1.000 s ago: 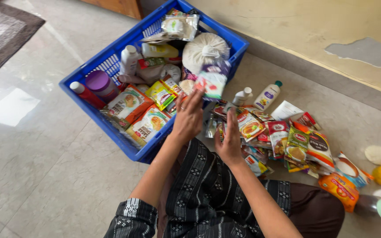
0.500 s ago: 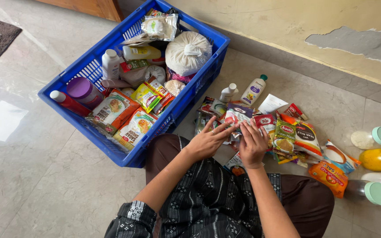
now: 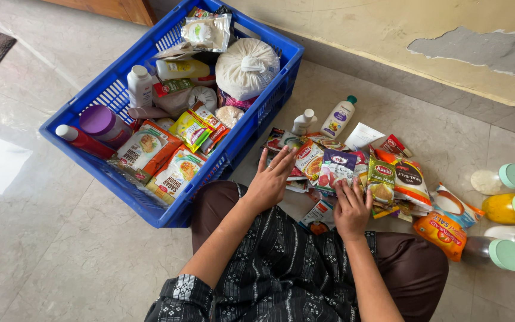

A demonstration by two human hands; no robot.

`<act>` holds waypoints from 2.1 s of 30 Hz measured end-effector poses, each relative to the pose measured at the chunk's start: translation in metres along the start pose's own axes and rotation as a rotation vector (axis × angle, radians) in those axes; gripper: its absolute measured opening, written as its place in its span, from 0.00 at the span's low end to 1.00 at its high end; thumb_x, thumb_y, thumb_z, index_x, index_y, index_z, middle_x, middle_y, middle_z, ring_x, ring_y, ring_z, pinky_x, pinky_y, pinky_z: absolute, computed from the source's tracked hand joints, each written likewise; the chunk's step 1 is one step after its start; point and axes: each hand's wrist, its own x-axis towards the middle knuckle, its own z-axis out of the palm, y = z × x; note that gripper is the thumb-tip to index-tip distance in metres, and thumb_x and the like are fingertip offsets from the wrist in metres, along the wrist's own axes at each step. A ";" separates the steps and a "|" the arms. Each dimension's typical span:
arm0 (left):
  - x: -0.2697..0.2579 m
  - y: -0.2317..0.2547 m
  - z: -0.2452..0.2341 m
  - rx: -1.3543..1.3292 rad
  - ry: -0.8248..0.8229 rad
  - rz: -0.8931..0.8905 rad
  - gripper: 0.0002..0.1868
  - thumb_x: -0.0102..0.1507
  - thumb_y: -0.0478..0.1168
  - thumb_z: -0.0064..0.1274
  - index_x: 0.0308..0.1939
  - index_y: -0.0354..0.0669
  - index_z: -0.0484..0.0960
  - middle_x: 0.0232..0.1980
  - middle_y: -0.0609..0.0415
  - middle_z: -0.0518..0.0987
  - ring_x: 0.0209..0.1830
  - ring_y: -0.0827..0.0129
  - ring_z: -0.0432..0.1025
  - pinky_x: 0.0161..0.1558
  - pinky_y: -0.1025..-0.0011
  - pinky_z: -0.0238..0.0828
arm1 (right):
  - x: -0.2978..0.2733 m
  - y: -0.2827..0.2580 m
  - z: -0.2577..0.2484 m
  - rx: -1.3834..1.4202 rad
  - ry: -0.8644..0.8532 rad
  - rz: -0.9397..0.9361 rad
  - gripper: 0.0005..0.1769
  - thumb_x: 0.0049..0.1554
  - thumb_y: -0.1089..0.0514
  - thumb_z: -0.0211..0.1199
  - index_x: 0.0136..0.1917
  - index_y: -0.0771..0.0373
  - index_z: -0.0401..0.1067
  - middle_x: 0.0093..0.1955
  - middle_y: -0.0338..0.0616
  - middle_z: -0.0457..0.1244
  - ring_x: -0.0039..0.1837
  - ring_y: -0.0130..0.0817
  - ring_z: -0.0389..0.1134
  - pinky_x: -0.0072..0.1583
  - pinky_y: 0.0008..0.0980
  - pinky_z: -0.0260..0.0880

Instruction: The person sits on the floor and removes various packaged food items and bottles from a blue plastic basket, placing them on the floor in a pile. The person handles items one at a time, including instant noodles, seasoning packets, and bottles, and continues until the basket is mostly empty.

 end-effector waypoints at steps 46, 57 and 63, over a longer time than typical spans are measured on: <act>-0.030 -0.136 -0.064 0.052 0.451 -0.539 0.15 0.64 0.37 0.50 0.53 0.42 0.84 0.67 0.46 0.75 0.77 0.48 0.59 0.75 0.44 0.45 | 0.141 -0.231 -0.002 0.473 -0.194 -0.496 0.30 0.65 0.53 0.52 0.79 0.59 0.59 0.83 0.50 0.49 0.85 0.47 0.46 0.78 0.62 0.40; -0.056 -0.228 -0.009 -0.041 -0.180 -0.727 0.15 0.61 0.46 0.50 0.48 0.58 0.89 0.77 0.50 0.61 0.80 0.49 0.47 0.71 0.27 0.33 | 0.145 -0.270 0.007 0.601 -0.226 -0.516 0.22 0.65 0.53 0.54 0.71 0.56 0.66 0.74 0.44 0.57 0.83 0.50 0.47 0.75 0.59 0.50; -0.065 -0.239 0.016 0.080 -0.356 -0.680 0.21 0.65 0.50 0.47 0.60 0.52 0.81 0.84 0.47 0.46 0.83 0.44 0.39 0.70 0.22 0.32 | 0.145 -0.270 0.009 0.648 -0.182 -0.522 0.21 0.66 0.54 0.53 0.71 0.56 0.67 0.75 0.43 0.57 0.83 0.49 0.48 0.77 0.54 0.50</act>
